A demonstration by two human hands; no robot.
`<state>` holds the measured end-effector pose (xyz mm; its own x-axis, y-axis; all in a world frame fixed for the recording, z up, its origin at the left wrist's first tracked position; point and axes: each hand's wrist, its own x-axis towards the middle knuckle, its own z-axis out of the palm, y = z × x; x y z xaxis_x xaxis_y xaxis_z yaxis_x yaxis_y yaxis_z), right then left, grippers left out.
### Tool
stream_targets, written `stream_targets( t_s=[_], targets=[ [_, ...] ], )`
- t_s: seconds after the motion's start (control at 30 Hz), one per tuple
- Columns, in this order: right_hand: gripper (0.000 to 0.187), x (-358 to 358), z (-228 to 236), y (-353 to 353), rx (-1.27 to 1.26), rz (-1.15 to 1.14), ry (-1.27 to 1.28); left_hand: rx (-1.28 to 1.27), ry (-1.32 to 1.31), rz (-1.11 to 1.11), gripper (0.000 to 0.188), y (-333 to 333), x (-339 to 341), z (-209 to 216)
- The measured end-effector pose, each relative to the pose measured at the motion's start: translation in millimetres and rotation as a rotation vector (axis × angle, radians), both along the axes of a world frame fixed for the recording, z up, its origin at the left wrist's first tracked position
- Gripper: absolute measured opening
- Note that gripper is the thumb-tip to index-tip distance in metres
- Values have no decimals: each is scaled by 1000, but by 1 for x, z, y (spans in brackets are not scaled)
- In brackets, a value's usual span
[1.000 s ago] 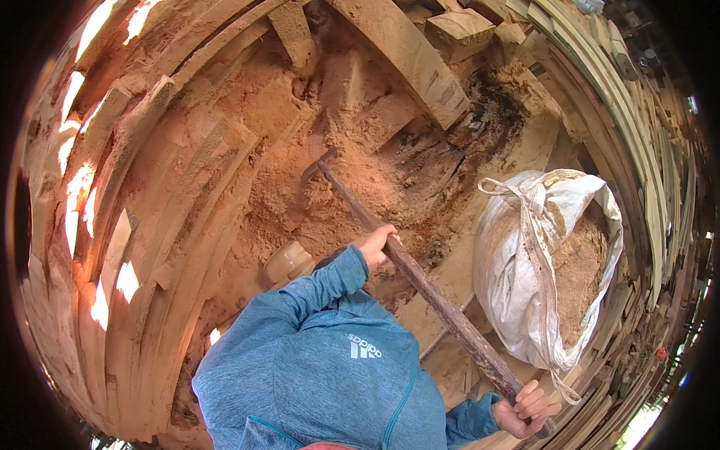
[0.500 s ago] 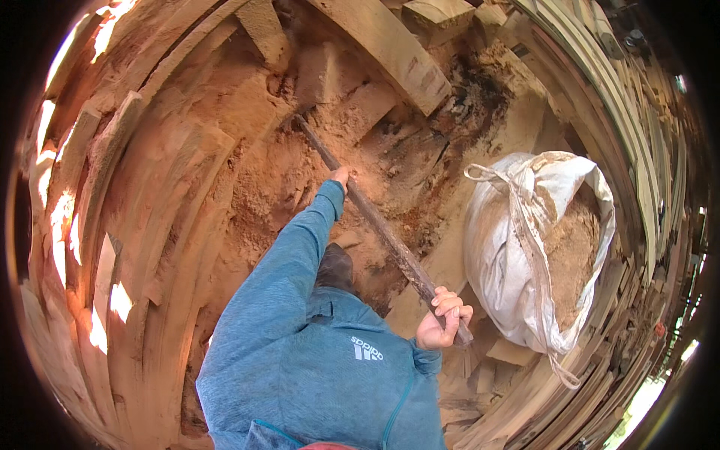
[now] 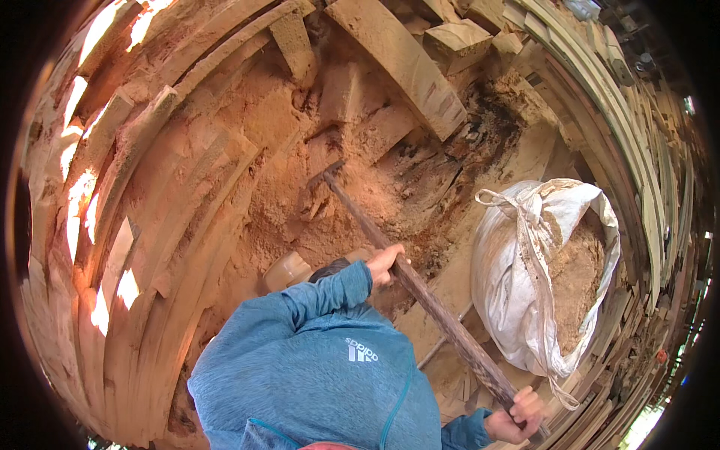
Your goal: The person uses a pickaxe to break up and shovel sawdust from a pile into a large white sack. They repeatedly scoop and transfer the material, then lift and adjust the sack to settle the contents.
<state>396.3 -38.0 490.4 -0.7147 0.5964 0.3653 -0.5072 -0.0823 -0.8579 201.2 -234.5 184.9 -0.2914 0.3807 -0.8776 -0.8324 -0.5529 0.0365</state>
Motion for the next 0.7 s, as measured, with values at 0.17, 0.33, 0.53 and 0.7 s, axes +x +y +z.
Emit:
stream_targets(
  t_s=[0.17,0.33,0.53,0.7],
  targets=[
    [30,-8,1,-13,65,109,134,29,20,38,10,-14,-20,7],
    [17,-43,-46,-36,99,106,178,42,279,229,12,-50,-100,-6],
    [13,-131,-127,-106,180,209,89,72,350,406,14,-120,-227,-50],
    [11,-174,-182,-148,319,458,47,-83,283,437,18,-146,-240,-102]
  ],
)
